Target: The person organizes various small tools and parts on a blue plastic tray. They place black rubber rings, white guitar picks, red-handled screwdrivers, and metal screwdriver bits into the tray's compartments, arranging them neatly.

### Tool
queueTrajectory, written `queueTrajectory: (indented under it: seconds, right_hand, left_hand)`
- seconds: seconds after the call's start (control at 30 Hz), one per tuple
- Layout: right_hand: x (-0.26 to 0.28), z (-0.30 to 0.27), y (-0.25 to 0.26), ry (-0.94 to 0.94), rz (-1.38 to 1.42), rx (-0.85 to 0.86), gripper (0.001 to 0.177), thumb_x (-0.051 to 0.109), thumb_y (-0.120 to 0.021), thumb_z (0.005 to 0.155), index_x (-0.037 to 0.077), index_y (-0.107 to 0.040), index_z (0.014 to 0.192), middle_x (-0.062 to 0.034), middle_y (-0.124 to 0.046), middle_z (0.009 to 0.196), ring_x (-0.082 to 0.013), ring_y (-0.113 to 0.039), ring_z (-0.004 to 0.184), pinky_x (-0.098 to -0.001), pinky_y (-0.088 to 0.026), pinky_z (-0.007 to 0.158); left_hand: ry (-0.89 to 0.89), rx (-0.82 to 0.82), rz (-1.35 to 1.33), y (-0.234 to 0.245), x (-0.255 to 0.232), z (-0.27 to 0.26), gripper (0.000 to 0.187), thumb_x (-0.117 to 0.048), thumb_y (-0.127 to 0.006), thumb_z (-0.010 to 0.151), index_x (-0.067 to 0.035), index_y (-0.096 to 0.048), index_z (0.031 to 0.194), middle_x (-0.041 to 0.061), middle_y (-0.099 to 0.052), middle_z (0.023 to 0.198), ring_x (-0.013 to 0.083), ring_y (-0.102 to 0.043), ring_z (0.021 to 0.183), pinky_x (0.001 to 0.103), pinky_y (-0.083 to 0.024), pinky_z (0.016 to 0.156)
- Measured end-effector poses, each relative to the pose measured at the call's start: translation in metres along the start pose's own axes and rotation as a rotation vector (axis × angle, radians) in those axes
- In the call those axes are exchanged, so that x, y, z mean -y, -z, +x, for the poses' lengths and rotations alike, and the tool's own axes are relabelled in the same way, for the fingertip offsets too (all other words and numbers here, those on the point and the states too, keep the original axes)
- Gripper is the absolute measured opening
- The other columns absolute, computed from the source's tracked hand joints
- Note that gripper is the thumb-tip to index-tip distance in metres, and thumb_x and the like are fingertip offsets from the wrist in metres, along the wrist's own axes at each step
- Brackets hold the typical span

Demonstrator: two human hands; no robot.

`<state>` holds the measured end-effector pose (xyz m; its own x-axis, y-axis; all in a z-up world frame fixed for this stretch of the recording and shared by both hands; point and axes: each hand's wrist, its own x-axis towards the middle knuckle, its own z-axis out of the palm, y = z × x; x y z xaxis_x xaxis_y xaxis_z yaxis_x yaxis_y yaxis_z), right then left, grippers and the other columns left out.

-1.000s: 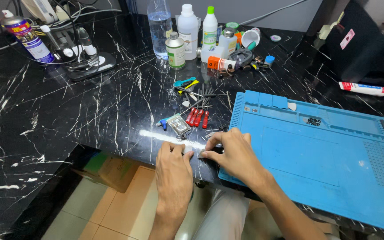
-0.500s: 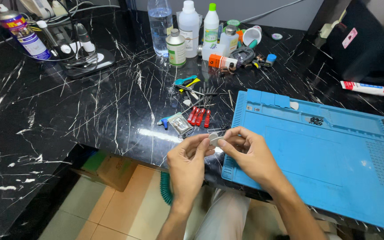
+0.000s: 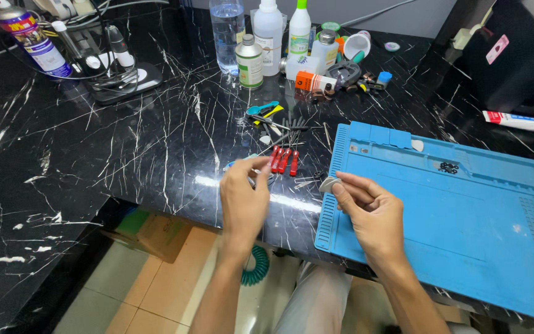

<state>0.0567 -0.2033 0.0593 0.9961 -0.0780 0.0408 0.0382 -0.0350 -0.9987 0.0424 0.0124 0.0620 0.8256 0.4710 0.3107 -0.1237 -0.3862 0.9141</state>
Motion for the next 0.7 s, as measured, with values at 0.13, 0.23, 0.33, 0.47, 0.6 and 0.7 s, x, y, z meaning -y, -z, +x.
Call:
queueTrajectory:
  seconds: [0.13, 0.23, 0.33, 0.47, 0.6, 0.7]
  right_hand:
    - [0.008, 0.001, -0.016, 0.051, 0.016, -0.001, 0.035, 0.016, -0.092, 0.1, 0.006, -0.088, 0.133, -0.0129, -0.092, 0.111, -0.0111, -0.071, 0.072, -0.0267, -0.062, 0.074]
    - [0.005, 0.012, -0.029, 0.078, 0.055, 0.005, 0.033, 0.015, -0.092, 0.1, 0.005, -0.088, 0.131, -0.0142, -0.092, 0.11, -0.0113, -0.072, 0.069, -0.0256, -0.062, 0.071]
    - [0.001, 0.021, -0.039, 0.095, 0.074, 0.009, 0.032, 0.015, -0.092, 0.1, 0.005, -0.088, 0.13, -0.0145, -0.092, 0.109, -0.011, -0.073, 0.068, -0.025, -0.063, 0.069]
    - [-0.001, 0.027, -0.044, 0.106, 0.08, 0.015, 0.033, 0.017, -0.093, 0.099, 0.006, -0.089, 0.129, -0.0145, -0.092, 0.107, -0.0118, -0.074, 0.066, -0.0248, -0.063, 0.067]
    - [-0.004, 0.029, -0.043, 0.109, 0.084, -0.001, 0.031, 0.016, -0.093, 0.1, 0.006, -0.088, 0.128, -0.0138, -0.092, 0.106, -0.0116, -0.073, 0.064, -0.0246, -0.062, 0.067]
    - [-0.004, 0.028, -0.041, 0.128, 0.081, -0.003, 0.03, 0.016, -0.092, 0.1, 0.006, -0.089, 0.128, -0.0134, -0.092, 0.106, -0.0112, -0.073, 0.065, -0.0238, -0.06, 0.066]
  left_hand:
    - [-0.114, -0.071, 0.439, -0.01, 0.037, 0.059, 0.016, -0.014, -0.081, 0.103, -0.013, -0.091, 0.116, 0.009, -0.082, 0.102, 0.0297, -0.074, 0.102, 0.045, -0.056, 0.094]
    - [-0.111, -0.022, 0.57, -0.029, 0.057, 0.097, 0.016, -0.016, -0.085, 0.1, -0.013, -0.092, 0.114, 0.009, -0.082, 0.101, 0.0322, -0.072, 0.107, 0.047, -0.053, 0.097]
    - [-0.087, 0.053, 0.597, -0.045, 0.069, 0.12, 0.019, -0.021, -0.087, 0.098, -0.011, -0.092, 0.113, 0.013, -0.081, 0.106, 0.0392, -0.073, 0.113, 0.051, -0.053, 0.101]
    - [0.003, 0.134, 0.583, -0.053, 0.08, 0.138, 0.021, -0.029, -0.095, 0.092, -0.016, -0.094, 0.109, 0.012, -0.083, 0.107, 0.0405, -0.076, 0.116, 0.05, -0.056, 0.106]
    - [0.117, 0.159, 0.566, -0.043, 0.063, 0.13, 0.019, -0.025, -0.094, 0.093, -0.017, -0.095, 0.111, 0.016, -0.088, 0.104, 0.0418, -0.083, 0.111, 0.049, -0.063, 0.099]
    - [0.13, 0.146, 0.529, -0.039, 0.07, 0.133, 0.017, -0.018, -0.085, 0.1, -0.013, -0.094, 0.113, 0.019, -0.087, 0.108, 0.0447, -0.082, 0.116, 0.051, -0.062, 0.101]
